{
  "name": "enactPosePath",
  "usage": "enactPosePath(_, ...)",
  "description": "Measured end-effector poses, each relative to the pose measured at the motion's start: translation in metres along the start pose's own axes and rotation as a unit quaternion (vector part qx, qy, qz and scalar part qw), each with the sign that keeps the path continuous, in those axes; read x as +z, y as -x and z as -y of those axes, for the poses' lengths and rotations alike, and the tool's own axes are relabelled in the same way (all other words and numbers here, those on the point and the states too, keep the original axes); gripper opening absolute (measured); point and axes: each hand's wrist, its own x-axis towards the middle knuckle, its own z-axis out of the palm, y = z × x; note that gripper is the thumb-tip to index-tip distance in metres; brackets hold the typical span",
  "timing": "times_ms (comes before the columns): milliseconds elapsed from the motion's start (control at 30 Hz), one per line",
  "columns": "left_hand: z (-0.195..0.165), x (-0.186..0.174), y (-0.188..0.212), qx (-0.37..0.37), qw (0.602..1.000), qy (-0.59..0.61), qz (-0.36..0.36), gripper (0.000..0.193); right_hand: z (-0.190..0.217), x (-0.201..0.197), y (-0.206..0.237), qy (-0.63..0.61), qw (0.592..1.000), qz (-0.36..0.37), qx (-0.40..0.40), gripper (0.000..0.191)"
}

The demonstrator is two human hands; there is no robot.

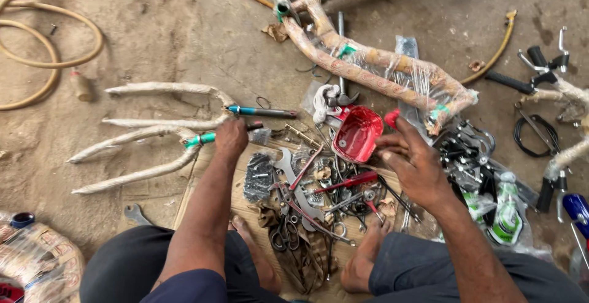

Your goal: The person assembles a bicycle frame by tightening bolts on the wrapped frame using a screwdriver and wrench. They then apply red grease to the fork tubes using a brush and their fingers.

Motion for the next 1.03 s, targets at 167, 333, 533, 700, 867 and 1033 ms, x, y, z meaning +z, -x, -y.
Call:
enactPosePath(167, 0.000, 0.002, -0.010, -0.011, 1.000, 0.007, 0.016, 0.016, 0.008, -0.005, -0.009, 0.023, 0.999, 0.015, -0.017, 0.076)
enactPosePath(333, 0.004, 0.015, 0.004, 0.011, 0.999, -0.011, 0.032, 0.017, 0.009, 0.001, -0.007, 0.028, 0.999, 0.021, 0.033, 0.076)
enactPosePath(533, -0.014, 0.011, 0.019, -0.013, 0.990, -0.118, 0.070, 0.021, 0.005, -0.001, 0.006, -0.090, 0.994, 0.035, 0.044, 0.084)
enactPosePath(700, -0.085, 0.012, 0.029, 0.068, 0.977, -0.028, 0.200, 0.036, 0.006, -0.004, 0.017, -0.209, 0.978, 0.023, 0.006, 0.083)
enactPosePath(867, -0.188, 0.061, 0.092, 0.291, 0.906, -0.044, 0.305, 0.026, 0.004, -0.006, 0.028, -0.298, 0.954, 0.029, 0.009, 0.081)
enactPosePath(1033, -0.212, 0.089, 0.114, 0.380, 0.903, -0.072, 0.190, 0.029, -0.006, -0.029, 0.042, -0.516, 0.847, 0.126, 0.002, 0.090)
